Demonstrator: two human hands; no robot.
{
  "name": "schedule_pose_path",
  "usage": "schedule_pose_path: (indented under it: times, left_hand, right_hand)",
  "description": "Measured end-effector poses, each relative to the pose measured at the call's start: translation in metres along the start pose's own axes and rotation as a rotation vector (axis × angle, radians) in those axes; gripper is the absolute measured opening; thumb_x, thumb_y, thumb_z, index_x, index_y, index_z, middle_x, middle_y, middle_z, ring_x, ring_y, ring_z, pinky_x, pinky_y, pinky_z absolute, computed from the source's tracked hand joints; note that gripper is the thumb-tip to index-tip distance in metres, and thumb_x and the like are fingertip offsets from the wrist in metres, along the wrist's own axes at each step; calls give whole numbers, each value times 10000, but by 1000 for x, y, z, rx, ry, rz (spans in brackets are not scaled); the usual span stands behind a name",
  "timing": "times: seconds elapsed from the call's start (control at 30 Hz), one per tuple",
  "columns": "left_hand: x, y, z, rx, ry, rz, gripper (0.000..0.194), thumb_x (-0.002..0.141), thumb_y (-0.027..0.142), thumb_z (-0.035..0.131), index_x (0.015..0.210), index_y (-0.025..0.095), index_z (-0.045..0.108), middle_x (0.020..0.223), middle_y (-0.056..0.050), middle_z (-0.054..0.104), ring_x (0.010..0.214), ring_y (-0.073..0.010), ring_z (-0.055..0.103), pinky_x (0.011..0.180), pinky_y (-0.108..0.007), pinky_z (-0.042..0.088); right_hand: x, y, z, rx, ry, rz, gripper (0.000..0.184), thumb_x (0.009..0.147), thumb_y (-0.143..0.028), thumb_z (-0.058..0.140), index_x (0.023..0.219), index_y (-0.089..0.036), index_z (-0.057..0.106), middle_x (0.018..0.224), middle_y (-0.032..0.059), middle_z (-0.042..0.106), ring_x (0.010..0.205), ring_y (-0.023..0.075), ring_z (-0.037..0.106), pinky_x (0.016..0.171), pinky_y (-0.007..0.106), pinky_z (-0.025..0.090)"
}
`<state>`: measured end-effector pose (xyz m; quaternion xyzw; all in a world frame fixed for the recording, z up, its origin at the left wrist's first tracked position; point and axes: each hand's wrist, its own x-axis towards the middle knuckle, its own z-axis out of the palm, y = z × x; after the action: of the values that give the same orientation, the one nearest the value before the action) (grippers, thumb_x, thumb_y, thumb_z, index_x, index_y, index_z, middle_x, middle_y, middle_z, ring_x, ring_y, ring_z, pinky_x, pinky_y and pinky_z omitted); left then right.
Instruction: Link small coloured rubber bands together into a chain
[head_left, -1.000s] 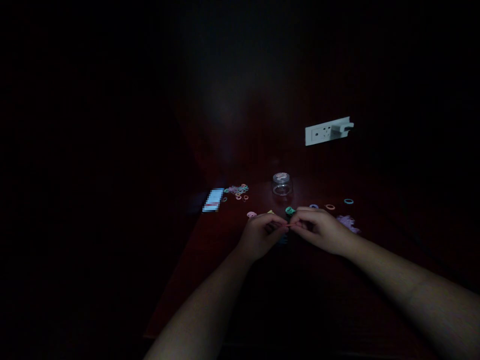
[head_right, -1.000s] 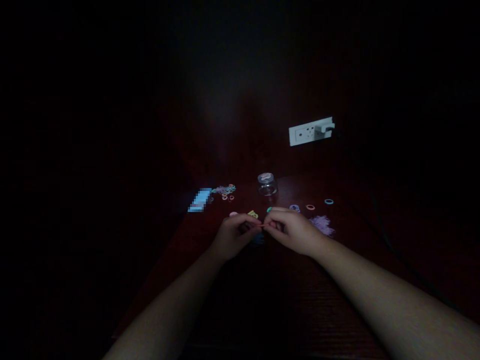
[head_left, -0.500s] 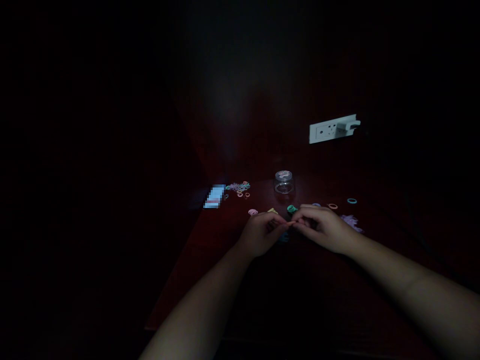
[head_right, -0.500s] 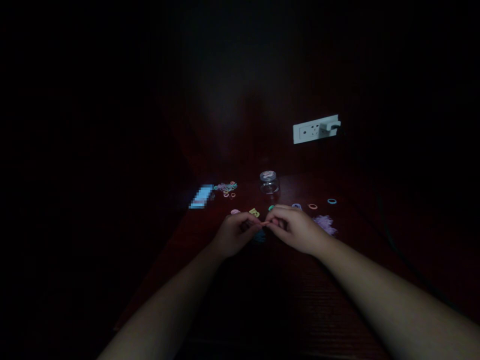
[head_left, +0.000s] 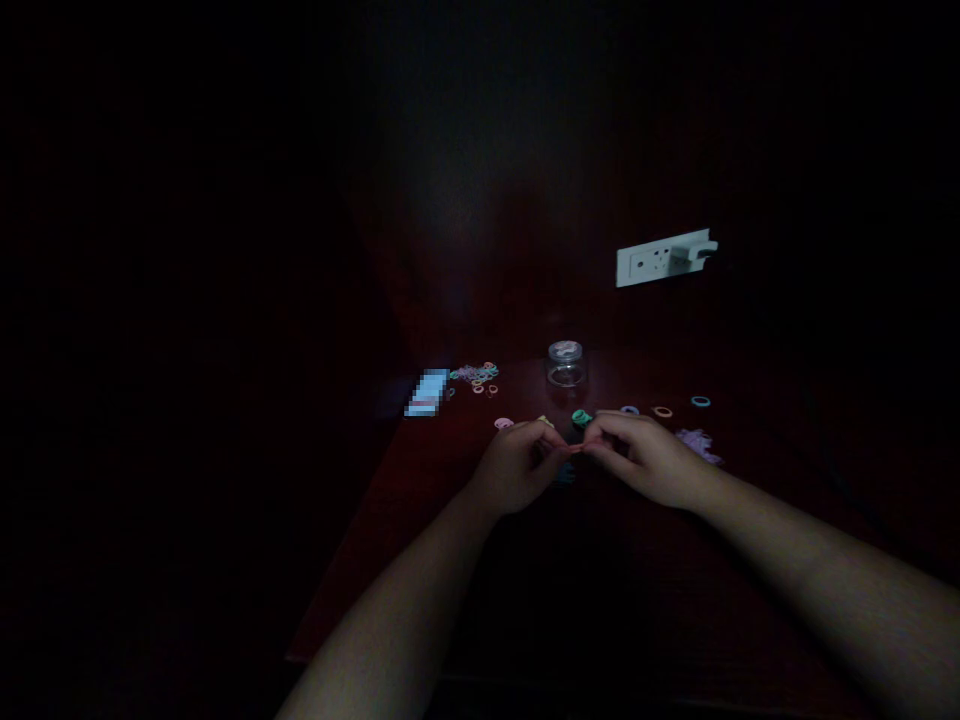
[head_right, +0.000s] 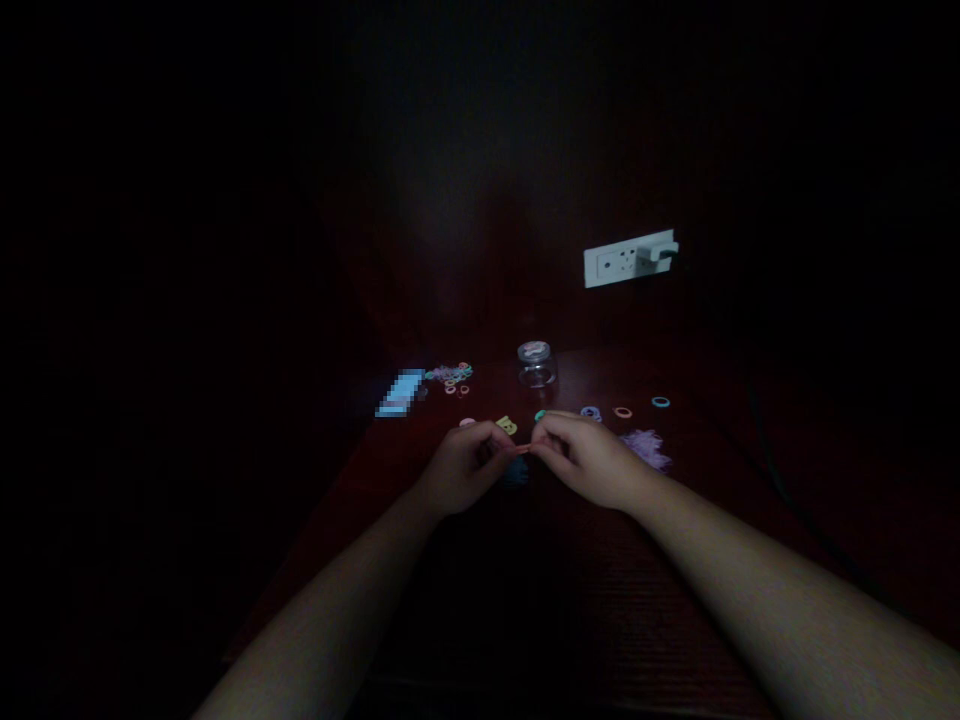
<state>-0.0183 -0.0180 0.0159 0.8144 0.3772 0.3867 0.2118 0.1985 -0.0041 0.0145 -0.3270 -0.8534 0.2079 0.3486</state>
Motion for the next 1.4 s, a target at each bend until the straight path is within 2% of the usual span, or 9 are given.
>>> schedule_pose_path:
  times: [0.2,0.3,0.4,0.53,0.73,0.9,1.1,1.3,1.4]
  left_hand:
    - [-1,-2,-1,-11,-11,7,195,920,315,582,831,150,635,708,-14,638,628,-104,562,615,-226,443]
    - [-1,0,-2,-29,-11,34,145,912,276,592,958,157,661,839,-41,677,713,-117,601,660,-238,472]
    - [-1,2,-2,-19,-30,83,215,872,233,640,1079,178,662,955,-58,675,805,-135,619,696,-248,486]
    - [0,2,2,-33,-47,85,141,872,202,634,1007,179,667,983,-57,679,852,-142,626,719,-249,491]
    - [-1,1,6,-84,-47,-26,93,890,242,623,924,165,661,833,-27,700,686,-106,617,637,-220,484]
    - [1,1,7,-130,15,-87,59,848,207,665,872,155,653,778,-17,695,676,-104,634,633,-210,496]
    - [1,1,9,-169,-8,-115,115,842,257,689,849,154,637,734,-14,681,654,-106,632,603,-205,485]
    - [-2,-8,7,-194,-9,-87,150,859,298,665,875,151,640,717,-18,665,621,-96,603,590,-204,473]
    - [-2,-19,3,-152,31,-90,145,869,298,639,873,153,644,714,-17,665,609,-90,583,589,-199,466]
  right_hand:
    - [0,2,2,22,2,8,171,933,-295,543,806,-190,586,728,10,553,640,140,511,584,259,402]
    - [0,3,2,32,7,16,180,935,-312,546,808,-191,584,719,9,555,640,142,512,583,261,401]
    - [0,4,2,40,9,28,190,938,-326,544,812,-190,586,703,4,553,629,140,507,580,262,402]
    - [-1,4,3,49,-6,39,200,937,-335,542,812,-186,591,710,6,555,628,137,502,572,257,403]
    - [-2,1,4,85,-17,30,169,917,-313,563,816,-184,601,714,5,552,617,131,496,559,252,401]
    - [-3,-2,4,111,-60,28,126,913,-292,557,856,-188,600,706,-4,560,600,127,501,545,246,396]
    - [-3,-2,6,71,-62,13,137,924,-281,525,842,-191,588,700,-7,556,604,127,500,549,244,396]
    - [0,9,-7,-80,9,49,175,935,-310,501,837,-198,594,751,24,635,669,158,575,631,277,440]
    - [3,24,-23,-161,194,180,232,929,-371,489,813,-199,594,759,41,661,652,171,586,606,286,435]
